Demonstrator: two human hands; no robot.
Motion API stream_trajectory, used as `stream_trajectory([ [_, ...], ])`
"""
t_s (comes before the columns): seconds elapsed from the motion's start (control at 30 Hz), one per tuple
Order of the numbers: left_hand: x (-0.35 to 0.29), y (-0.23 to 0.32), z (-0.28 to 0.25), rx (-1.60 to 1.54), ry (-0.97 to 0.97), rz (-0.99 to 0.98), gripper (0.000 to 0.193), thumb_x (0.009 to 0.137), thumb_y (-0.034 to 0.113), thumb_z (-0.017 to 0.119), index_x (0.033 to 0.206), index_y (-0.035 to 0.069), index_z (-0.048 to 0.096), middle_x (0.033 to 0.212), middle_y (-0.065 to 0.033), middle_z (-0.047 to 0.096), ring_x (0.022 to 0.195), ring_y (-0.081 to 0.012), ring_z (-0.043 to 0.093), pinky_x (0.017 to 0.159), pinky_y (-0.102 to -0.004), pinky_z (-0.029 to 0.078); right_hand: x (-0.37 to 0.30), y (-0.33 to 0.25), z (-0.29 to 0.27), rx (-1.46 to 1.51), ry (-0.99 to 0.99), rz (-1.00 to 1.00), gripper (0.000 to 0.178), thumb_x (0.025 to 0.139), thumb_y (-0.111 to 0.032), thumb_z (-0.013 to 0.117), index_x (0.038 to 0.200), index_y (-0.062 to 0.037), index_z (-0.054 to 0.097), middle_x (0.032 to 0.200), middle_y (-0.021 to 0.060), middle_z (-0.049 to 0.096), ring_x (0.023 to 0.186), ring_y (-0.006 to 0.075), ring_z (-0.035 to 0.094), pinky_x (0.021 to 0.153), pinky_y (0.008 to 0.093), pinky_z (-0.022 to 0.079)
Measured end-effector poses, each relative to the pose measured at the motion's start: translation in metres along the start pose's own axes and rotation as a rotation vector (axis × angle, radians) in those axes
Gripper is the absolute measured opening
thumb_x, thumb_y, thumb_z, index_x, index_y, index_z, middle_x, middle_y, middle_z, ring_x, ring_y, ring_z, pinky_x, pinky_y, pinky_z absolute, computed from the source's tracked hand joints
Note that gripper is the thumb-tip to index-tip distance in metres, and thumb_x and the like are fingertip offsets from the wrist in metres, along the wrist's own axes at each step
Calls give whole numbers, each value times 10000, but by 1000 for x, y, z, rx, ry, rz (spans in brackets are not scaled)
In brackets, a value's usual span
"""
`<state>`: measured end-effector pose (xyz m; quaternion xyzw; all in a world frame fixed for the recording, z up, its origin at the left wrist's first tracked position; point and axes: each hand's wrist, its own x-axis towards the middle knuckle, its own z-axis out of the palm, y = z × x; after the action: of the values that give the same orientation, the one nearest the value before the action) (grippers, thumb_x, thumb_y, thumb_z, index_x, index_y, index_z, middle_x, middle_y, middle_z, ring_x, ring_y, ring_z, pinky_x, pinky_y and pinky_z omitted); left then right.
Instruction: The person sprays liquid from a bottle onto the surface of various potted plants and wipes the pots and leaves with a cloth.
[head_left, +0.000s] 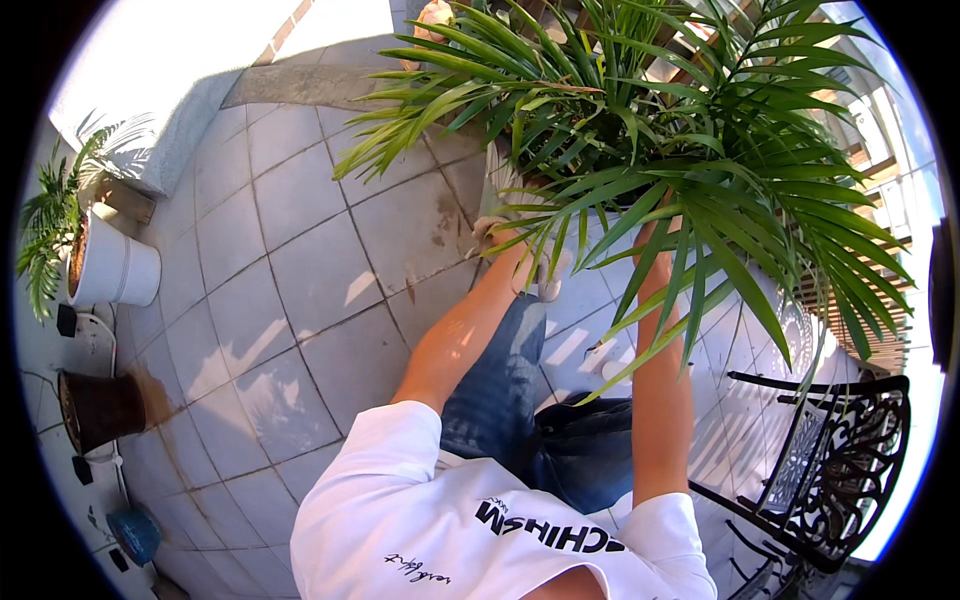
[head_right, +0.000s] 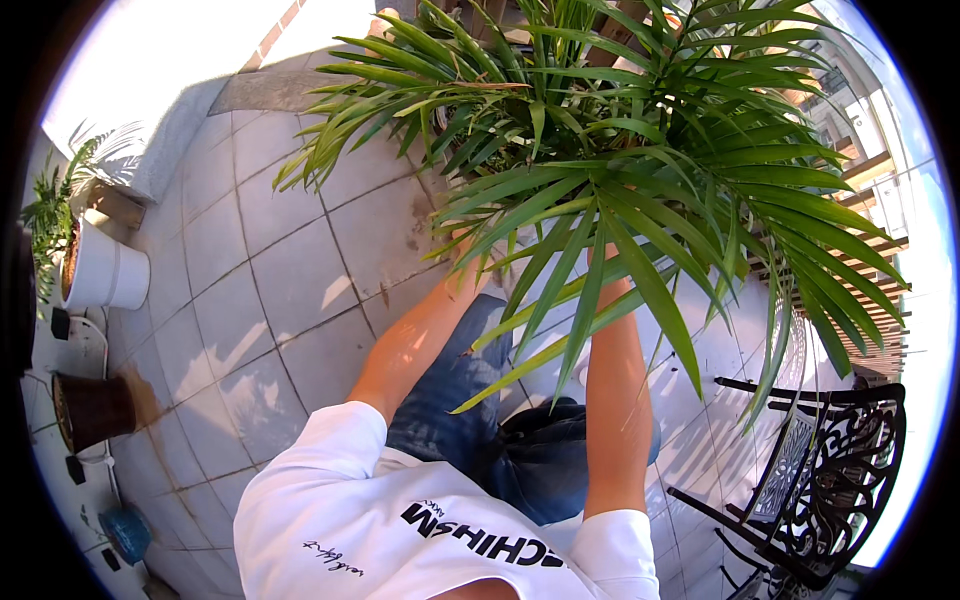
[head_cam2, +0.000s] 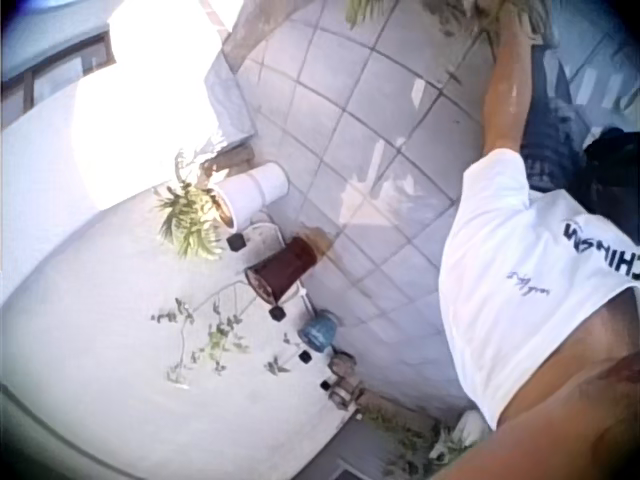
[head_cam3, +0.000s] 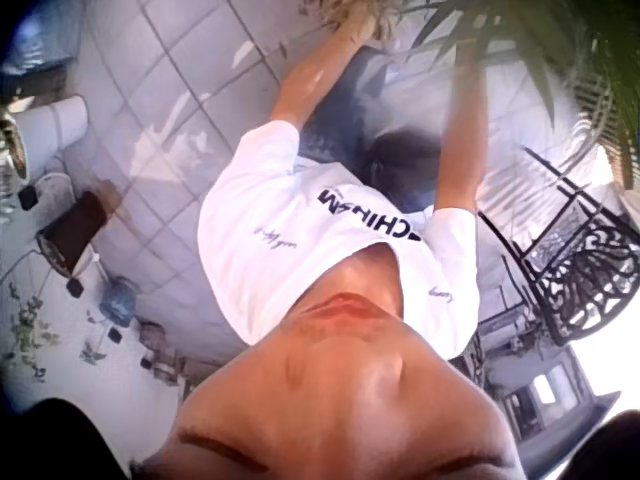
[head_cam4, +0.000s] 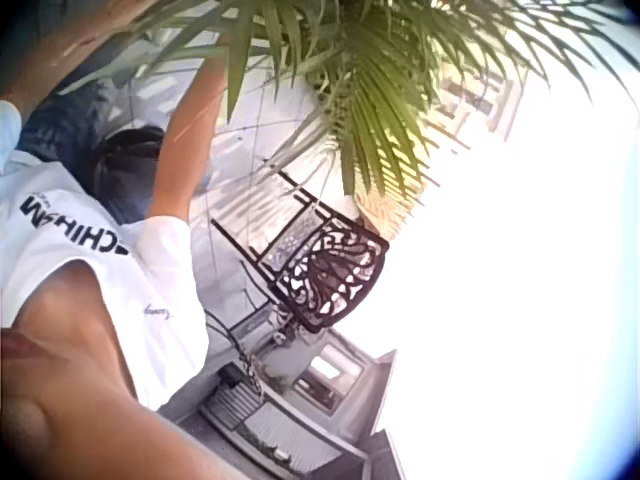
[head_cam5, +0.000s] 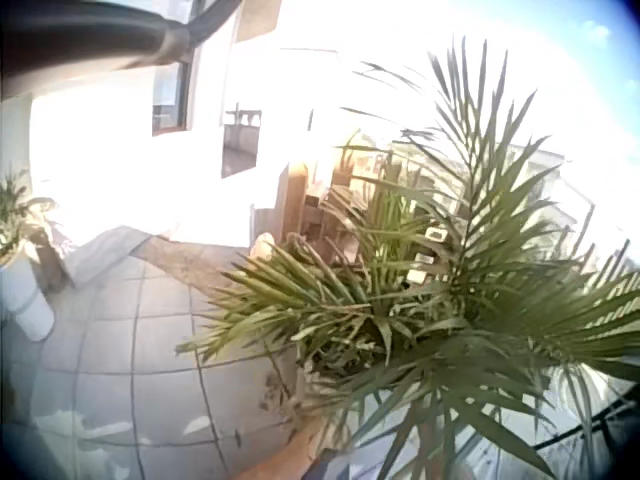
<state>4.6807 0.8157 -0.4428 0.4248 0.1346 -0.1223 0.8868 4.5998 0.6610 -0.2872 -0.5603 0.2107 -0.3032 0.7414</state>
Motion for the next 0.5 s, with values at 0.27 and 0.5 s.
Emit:
stream_trajectory([
  [0.27, -17, 6, -23, -268, -227, -427, 426, 995, 338, 425, 1234, 22, 581, 1282, -150, 564, 1155, -299, 552, 986, -387, 446, -6, -5, -2, 1, -37, 41, 411, 1028, -357, 417, 1323, -72, 441, 1236, 106, 525, 1138, 211, 504, 983, 353, 395],
  [0.5, -32, 2, -10, -330, -257, -558, 428, 988, 348, 436, 1230, 26, 579, 1274, -146, 568, 1149, -294, 556, 980, -393, 454, -11, -25, -13, -130, -96, 73, 472, 1039, -364, 385, 1391, -51, 407, 1298, 145, 509, 1183, 231, 491, 1023, 355, 376],
])
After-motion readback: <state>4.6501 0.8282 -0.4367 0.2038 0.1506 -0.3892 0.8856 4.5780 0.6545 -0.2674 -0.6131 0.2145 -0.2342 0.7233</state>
